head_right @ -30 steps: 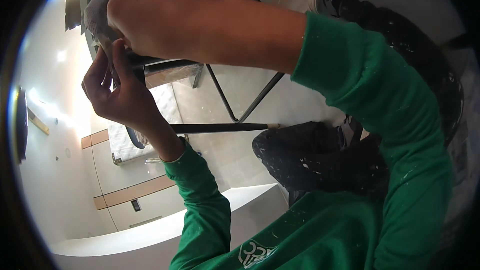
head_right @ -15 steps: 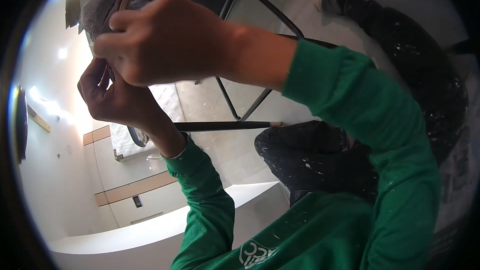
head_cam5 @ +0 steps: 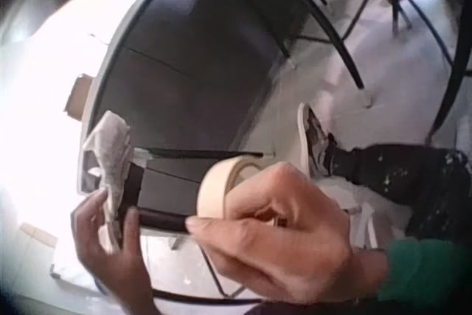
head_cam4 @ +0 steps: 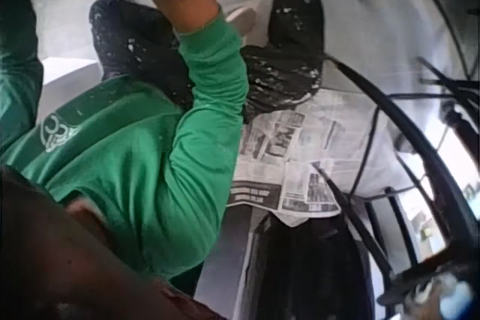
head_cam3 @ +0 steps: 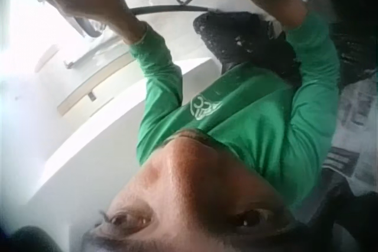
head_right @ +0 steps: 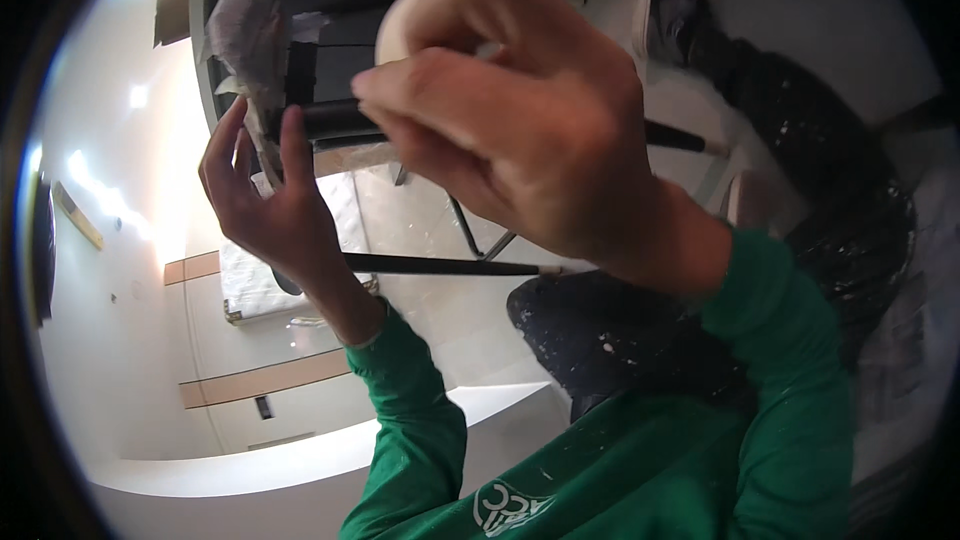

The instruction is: The person tapes newspaper to a black stool using masking tape while sitting on the floor.

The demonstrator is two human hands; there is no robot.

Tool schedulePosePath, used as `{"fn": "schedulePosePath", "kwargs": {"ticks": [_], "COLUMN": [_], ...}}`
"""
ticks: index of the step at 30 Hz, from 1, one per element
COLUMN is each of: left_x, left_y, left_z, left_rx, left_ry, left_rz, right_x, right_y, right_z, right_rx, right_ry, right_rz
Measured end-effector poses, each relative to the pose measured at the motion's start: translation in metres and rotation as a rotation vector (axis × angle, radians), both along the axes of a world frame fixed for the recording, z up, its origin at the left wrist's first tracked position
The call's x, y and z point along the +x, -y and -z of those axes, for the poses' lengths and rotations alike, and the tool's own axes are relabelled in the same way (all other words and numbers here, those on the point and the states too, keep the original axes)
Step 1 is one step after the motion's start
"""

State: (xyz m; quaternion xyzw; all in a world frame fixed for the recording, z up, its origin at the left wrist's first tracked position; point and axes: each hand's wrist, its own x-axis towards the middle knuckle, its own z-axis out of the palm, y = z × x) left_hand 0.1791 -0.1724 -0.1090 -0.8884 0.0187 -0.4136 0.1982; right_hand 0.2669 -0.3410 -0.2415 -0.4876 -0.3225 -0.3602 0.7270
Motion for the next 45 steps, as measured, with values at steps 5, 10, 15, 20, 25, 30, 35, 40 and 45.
{"fn": "schedulePosePath", "kwargs": {"ticks": [5,10,15,20,25,30,35,40,45], "left_x": [-0.048,-0.064,-0.07,-0.068,-0.053,-0.036,-0.015,-0.014,-0.014], "left_y": [0.045,0.048,0.041,0.037,0.023,0.003,-0.011,-0.027,-0.029], "left_z": [0.005,0.02,0.013,0.013,0.0,-0.021,-0.022,-0.02,-0.02], "left_rx": [-0.811,-1.08,-1.313,-1.212,-1.166,-0.98,-0.849,-0.933,-1.014], "left_ry": [-0.266,-0.279,-0.265,-0.162,0.036,0.076,0.17,0.177,0.134], "left_rz": [0.431,0.411,0.46,0.509,0.505,0.424,0.265,0.215,0.167], "right_x": [-0.033,-0.057,-0.071,-0.077,-0.085,-0.067,-0.05,-0.043,-0.04], "right_y": [0.016,0.019,0.019,0.012,0.003,-0.013,-0.028,-0.036,-0.039], "right_z": [-0.027,-0.045,-0.056,-0.069,-0.076,-0.076,-0.079,-0.078,-0.077], "right_rx": [-0.035,-0.152,-0.254,-0.235,-0.348,-0.448,-0.576,-0.571,-0.625], "right_ry": [-0.233,-0.231,-0.206,-0.194,-0.164,-0.153,-0.243,-0.218,-0.236], "right_rz": [-0.405,-0.482,-0.464,-0.486,-0.533,-0.378,-0.252,-0.18,-0.156]}}
